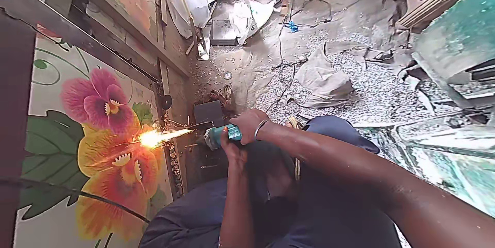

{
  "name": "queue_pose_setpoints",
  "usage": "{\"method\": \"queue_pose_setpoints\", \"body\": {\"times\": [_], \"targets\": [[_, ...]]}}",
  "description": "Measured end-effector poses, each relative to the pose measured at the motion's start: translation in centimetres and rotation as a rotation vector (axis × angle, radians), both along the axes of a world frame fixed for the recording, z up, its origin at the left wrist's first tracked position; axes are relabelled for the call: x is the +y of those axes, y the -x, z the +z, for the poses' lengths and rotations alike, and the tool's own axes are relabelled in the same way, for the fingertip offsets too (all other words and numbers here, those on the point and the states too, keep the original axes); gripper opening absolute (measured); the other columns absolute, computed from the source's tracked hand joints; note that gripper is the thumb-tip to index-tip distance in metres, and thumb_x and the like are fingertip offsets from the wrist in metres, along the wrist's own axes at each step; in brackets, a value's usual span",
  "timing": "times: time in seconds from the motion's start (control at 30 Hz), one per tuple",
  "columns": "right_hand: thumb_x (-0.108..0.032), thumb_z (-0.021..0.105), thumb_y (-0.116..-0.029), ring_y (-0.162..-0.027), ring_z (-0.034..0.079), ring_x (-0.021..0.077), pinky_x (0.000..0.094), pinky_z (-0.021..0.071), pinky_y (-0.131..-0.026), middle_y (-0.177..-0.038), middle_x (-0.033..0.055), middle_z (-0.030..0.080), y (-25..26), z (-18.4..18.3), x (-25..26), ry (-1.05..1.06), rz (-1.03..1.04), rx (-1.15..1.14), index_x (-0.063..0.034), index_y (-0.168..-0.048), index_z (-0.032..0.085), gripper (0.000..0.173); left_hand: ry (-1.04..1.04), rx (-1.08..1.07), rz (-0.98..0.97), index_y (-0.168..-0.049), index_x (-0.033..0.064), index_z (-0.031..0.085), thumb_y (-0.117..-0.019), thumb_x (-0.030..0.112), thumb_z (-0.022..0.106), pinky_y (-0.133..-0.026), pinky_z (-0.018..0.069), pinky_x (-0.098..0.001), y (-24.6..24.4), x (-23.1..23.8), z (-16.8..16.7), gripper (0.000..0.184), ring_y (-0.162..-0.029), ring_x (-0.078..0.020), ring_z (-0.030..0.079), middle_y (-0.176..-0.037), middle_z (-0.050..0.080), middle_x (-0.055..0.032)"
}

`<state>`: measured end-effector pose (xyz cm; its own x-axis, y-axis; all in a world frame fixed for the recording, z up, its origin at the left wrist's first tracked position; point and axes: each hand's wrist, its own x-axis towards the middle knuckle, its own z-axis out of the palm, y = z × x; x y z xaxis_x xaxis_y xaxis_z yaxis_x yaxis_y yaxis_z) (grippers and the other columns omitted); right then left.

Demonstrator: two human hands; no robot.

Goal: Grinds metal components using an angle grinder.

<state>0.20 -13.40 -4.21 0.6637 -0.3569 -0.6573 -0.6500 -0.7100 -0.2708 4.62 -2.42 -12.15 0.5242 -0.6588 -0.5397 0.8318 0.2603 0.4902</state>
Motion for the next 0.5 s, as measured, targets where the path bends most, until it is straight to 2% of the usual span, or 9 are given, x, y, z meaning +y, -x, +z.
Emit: {"method": "queue_pose_setpoints", "body": {"times": [0.2,0.33,0.5], "targets": [[-0.036,0.082,-0.0738,-0.101,0.068,0.0425,0.0648,0.0534,-0.076,-0.111,0.019,0.07,0.7,0.8,0.6,-0.011,-0.043,0.028,-0.015,-0.133,0.061,0.066,-0.043,0.011,-0.026,-0.103,0.0082,0.058,-0.1035,0.031,0.038,-0.068,0.0614,-0.0404,0.5,0.3,0.6,0.03,-0.077,-0.0191,0.07,-0.086,0.069,-0.0089],[-0.034,0.083,-0.0741,-0.102,0.068,0.0425,0.0654,0.0533,-0.077,-0.111,0.0191,0.07,0.5,0.9,0.4,-0.014,-0.04,0.026,-0.0177,-0.136,0.06,0.068,-0.083,-0.004,-0.031,-0.104,0.0098,0.057,-0.1056,0.031,0.036,-0.069,0.0615,-0.0389,0.5,0.0,1.1,0.03,-0.077,-0.0173,0.07,-0.085,0.068,-0.0062],[-0.033,0.083,-0.0714,-0.102,0.068,0.0439,0.0672,0.0532,-0.075,-0.116,0.0192,0.069,0.0,-0.1,-0.3,-0.002,-0.005,-0.024,-0.0214,-0.139,0.059,0.073,-0.039,0.013,-0.005,-0.104,0.0089,0.058,-0.102,0.031,0.039,-0.069,0.0615,-0.0403,0.0,-0.2,0.4,0.029,-0.078,-0.0189,0.07,-0.087,0.069,-0.0078]]}}
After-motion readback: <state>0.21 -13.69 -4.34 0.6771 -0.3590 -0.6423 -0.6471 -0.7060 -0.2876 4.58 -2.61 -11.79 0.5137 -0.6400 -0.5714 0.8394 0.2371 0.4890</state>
